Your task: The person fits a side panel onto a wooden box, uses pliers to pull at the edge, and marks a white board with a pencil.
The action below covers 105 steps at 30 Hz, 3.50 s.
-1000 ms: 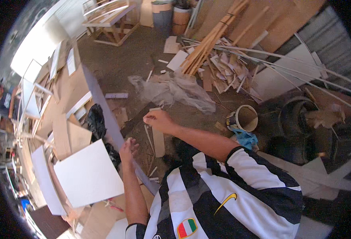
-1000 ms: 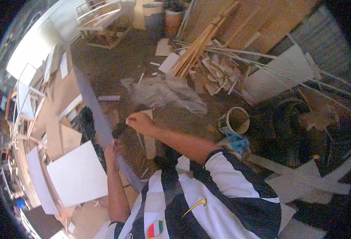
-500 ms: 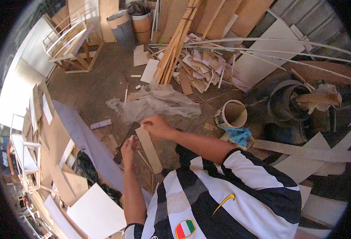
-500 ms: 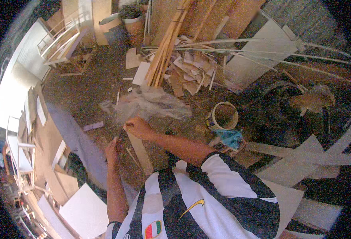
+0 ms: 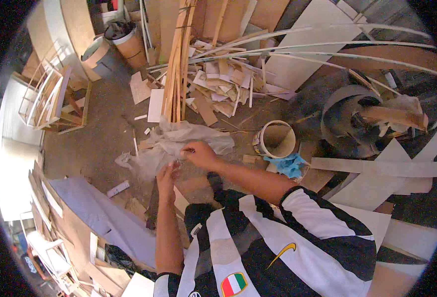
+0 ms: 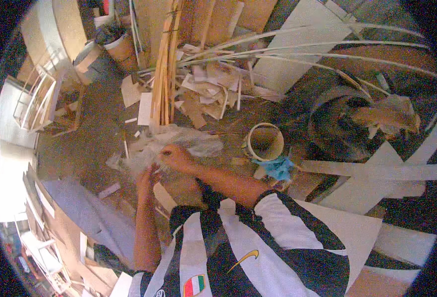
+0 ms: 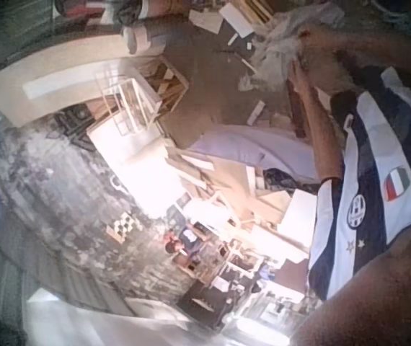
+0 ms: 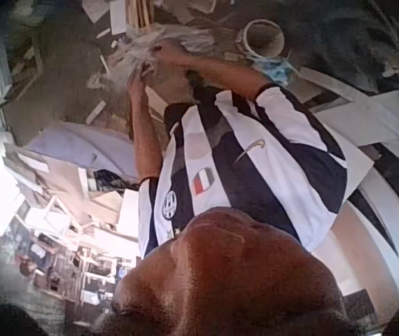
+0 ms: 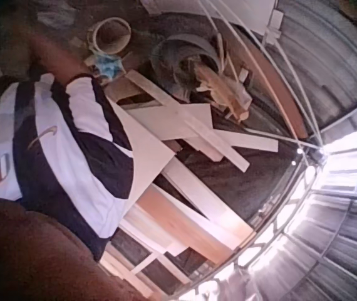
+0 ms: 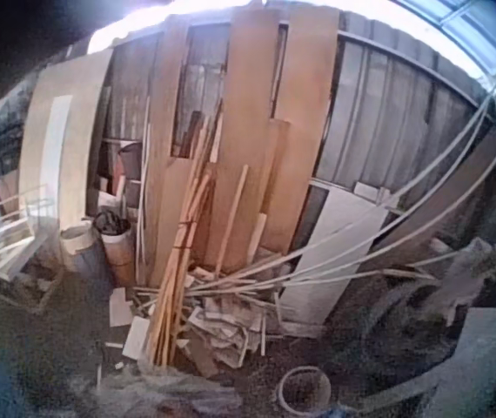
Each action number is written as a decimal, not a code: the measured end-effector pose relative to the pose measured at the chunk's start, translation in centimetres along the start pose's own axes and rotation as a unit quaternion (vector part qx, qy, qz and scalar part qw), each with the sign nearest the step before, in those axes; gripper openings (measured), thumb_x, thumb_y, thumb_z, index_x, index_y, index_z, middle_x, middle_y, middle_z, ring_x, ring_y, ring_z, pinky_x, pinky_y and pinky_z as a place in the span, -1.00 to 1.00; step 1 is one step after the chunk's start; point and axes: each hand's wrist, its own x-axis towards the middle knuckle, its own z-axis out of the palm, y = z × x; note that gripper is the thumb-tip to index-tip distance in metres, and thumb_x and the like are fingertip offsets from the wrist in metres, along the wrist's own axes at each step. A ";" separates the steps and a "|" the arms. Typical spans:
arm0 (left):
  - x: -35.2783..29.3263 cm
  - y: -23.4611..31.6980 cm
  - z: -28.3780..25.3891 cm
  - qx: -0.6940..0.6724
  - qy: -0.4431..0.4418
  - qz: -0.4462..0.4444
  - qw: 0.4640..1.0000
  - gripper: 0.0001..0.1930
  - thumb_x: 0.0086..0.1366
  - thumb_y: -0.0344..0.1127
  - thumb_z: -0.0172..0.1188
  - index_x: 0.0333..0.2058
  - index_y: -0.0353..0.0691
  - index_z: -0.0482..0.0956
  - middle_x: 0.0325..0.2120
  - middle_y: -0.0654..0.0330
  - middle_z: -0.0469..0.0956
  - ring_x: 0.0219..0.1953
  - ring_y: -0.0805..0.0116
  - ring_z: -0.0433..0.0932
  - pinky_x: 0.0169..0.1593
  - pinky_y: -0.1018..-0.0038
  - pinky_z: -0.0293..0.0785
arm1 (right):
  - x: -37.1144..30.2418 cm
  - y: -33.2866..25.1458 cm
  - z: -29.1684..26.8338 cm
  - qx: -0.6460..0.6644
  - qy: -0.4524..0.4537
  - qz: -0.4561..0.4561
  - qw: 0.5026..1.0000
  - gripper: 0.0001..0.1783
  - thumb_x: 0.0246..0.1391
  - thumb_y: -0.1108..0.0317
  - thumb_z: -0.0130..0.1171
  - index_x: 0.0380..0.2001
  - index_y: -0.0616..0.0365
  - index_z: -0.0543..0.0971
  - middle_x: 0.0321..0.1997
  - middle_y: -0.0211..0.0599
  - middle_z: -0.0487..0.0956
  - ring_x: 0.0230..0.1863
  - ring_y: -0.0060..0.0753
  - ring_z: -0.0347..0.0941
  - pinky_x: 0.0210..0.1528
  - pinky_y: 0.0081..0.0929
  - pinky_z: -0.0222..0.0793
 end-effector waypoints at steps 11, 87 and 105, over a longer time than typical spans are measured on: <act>12.8 5.2 7.5 0.036 -0.083 -0.037 0.995 -0.56 0.42 0.01 0.19 0.03 -0.24 0.63 -0.08 0.16 0.68 -0.17 0.36 0.65 -0.12 0.47 0.47 | 8.0 3.8 -7.7 0.037 0.062 0.071 0.995 -0.71 0.21 0.24 0.30 -0.17 0.26 0.70 -0.35 -0.25 0.69 -0.39 -0.49 0.61 -0.28 -0.43 0.52; 49.9 -3.2 30.3 -0.003 0.175 -0.044 0.984 -0.52 0.51 -0.11 0.10 0.24 -0.29 0.36 -0.06 0.12 0.59 -0.19 0.29 0.65 -0.25 0.33 0.67 | 31.3 33.2 -29.8 -0.228 -0.090 0.164 0.956 -0.58 0.32 0.02 0.10 -0.16 0.21 0.62 -0.20 -0.04 0.69 -0.19 0.05 0.64 -0.19 -0.04 0.56; 14.2 4.6 18.3 0.221 0.284 0.354 0.863 -0.48 0.08 -0.81 -0.01 -0.04 -0.28 0.70 0.05 -0.04 0.65 0.17 0.14 0.59 0.31 0.28 0.40 | 25.5 7.9 -19.5 0.284 -0.147 0.099 0.942 -0.28 0.35 -0.17 0.02 0.39 0.05 0.33 0.18 -0.07 0.55 0.17 -0.07 0.51 0.17 -0.07 0.46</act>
